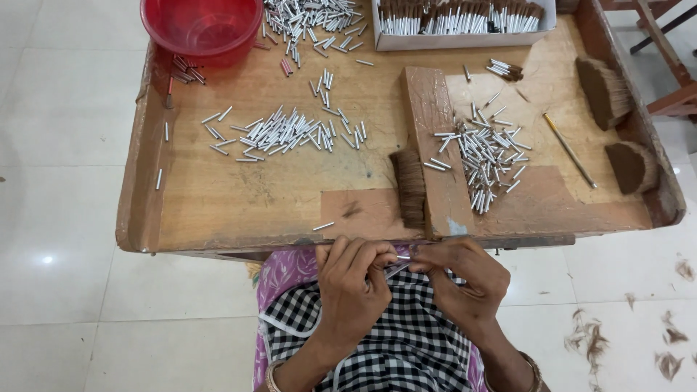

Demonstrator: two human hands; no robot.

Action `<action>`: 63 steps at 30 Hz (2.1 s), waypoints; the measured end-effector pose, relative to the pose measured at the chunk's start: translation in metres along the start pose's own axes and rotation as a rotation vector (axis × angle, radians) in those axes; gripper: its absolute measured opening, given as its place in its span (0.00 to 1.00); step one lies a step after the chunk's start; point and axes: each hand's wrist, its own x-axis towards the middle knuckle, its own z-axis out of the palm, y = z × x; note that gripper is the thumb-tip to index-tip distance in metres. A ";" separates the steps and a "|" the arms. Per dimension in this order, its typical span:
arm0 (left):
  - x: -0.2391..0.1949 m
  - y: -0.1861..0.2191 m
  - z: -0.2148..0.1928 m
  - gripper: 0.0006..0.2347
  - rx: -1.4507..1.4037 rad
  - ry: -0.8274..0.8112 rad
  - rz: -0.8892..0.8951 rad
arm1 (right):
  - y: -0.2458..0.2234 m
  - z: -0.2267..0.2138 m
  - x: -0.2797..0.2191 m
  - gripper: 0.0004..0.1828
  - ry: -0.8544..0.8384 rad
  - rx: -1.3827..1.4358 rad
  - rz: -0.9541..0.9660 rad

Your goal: The recorder is manually assembling small brushes by inserting hair bundles into metal ferrules.

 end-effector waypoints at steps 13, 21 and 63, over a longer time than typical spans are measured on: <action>-0.002 -0.006 0.002 0.01 -0.055 -0.080 -0.052 | 0.018 -0.007 0.001 0.15 0.007 -0.182 -0.124; 0.039 -0.030 -0.004 0.02 0.480 -0.028 -0.210 | -0.008 -0.044 0.033 0.26 0.206 -0.443 -0.036; 0.022 0.003 0.034 0.25 0.007 -0.132 -0.066 | 0.014 0.009 0.058 0.08 -0.193 -0.700 -0.133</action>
